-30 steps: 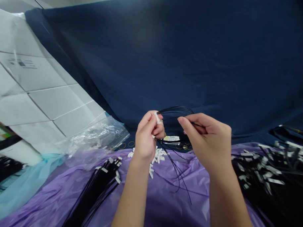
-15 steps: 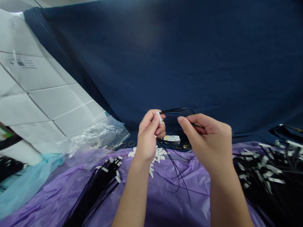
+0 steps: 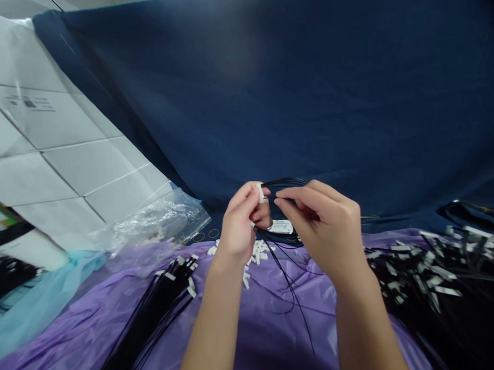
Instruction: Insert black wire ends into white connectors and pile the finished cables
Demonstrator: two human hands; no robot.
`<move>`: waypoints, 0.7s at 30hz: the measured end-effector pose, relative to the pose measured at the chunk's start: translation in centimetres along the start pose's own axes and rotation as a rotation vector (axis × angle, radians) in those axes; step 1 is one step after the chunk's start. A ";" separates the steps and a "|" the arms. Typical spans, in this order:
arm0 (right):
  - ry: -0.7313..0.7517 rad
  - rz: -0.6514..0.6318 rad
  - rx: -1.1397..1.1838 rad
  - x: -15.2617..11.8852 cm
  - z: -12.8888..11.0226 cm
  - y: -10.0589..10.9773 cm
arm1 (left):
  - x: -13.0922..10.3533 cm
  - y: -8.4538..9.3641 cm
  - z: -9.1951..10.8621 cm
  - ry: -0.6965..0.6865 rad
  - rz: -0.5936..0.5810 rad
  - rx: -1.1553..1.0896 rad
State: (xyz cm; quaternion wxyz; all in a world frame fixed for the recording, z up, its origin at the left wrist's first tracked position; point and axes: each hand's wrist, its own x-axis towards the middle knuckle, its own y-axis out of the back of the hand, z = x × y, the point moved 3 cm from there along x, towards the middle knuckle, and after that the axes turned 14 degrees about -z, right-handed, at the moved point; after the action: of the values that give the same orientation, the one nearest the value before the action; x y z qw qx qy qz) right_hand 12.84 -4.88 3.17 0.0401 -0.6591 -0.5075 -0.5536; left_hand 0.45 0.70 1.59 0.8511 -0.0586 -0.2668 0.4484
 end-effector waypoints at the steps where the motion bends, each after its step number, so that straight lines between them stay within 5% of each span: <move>1: -0.006 -0.003 -0.014 0.0 0.1 -0.1 | 0.0 0.0 -0.1 0.016 0.003 -0.003; 21: -0.093 -0.079 -0.078 0.2 0.3 -0.9 | 0.4 0.1 -0.6 0.038 0.051 -0.015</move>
State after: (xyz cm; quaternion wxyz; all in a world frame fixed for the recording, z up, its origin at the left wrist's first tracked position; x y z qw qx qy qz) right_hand 12.43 -4.11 2.78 -0.0312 -0.6647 -0.5123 -0.5429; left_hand 0.89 1.12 1.17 0.8439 -0.0801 -0.2521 0.4667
